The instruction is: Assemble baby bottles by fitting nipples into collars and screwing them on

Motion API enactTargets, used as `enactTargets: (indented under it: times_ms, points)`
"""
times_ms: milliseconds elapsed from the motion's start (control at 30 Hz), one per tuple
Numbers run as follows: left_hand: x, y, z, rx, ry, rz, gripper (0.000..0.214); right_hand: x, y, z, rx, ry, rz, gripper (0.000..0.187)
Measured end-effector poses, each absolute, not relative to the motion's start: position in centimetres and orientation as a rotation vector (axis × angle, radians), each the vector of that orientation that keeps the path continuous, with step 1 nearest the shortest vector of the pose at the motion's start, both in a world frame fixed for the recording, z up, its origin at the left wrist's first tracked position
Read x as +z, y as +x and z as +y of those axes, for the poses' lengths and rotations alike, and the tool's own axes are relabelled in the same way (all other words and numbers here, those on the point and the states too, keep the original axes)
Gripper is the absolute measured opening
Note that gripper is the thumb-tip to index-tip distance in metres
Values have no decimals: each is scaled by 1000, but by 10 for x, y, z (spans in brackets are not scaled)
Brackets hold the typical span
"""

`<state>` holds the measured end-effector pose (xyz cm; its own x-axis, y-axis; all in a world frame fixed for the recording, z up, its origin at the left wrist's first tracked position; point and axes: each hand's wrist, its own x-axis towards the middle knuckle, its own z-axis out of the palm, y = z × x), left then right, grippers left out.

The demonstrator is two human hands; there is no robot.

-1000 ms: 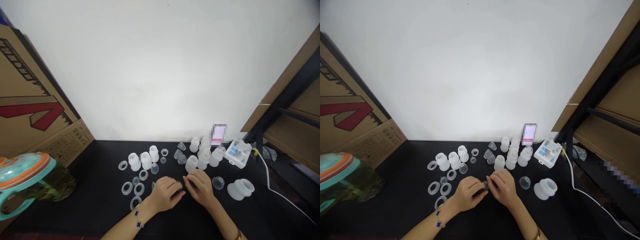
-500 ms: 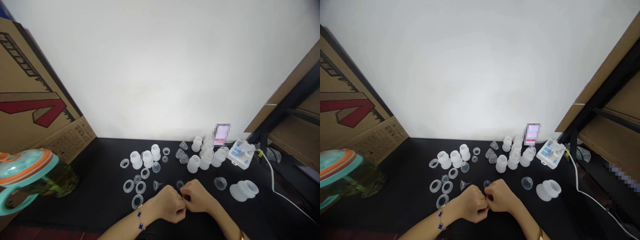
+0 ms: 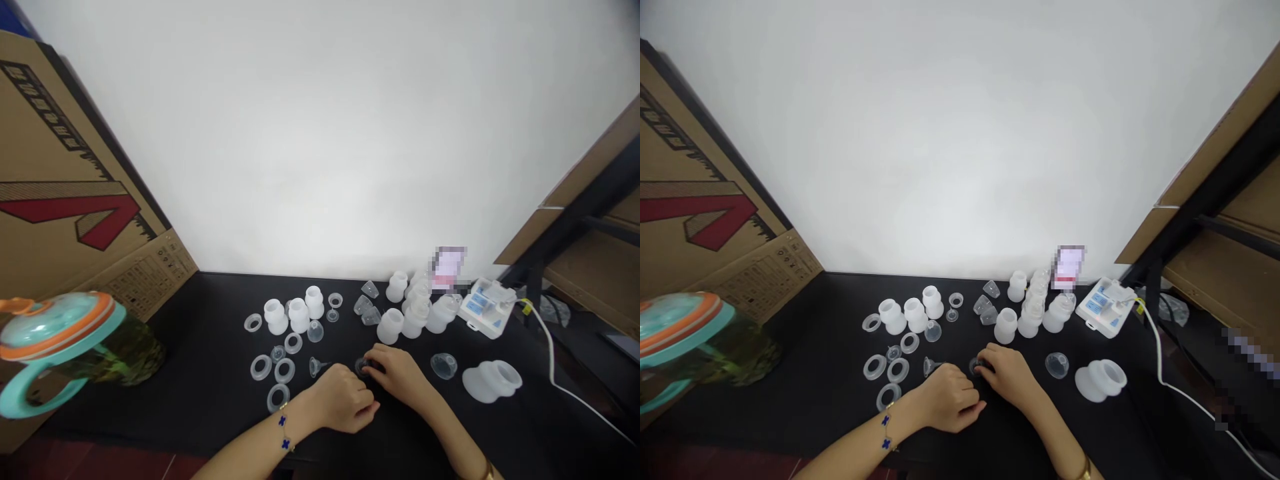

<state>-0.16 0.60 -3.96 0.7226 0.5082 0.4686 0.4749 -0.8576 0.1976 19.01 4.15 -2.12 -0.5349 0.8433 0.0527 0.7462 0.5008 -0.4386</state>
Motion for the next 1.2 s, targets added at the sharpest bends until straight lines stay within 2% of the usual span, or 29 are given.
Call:
enactTargets:
  times_ms: [133,267,400,567,833,1033,1200]
  points:
    - [-35,-1,6,899,2585,963,30,-22,188,41,497,-1318,-2520,14]
    - [-23,-3,10,1250,1750,1139,18,-19,187,39,414,-1261,-2399,17]
    - [-18,-5,20,1418,876,794,37,-20,186,35,343,-1115,-2110,19]
    - [-18,-3,26,1096,332,518,57,-24,179,31,368,-947,-1992,16]
    - [-19,-2,25,1075,285,575,64,-26,175,35,578,-1283,-2198,18]
    - [-18,-5,27,1135,485,637,50,-18,186,41,564,-1342,-2363,12]
    - [-14,-5,22,1154,968,892,30,-2,212,46,630,-1409,-2408,15]
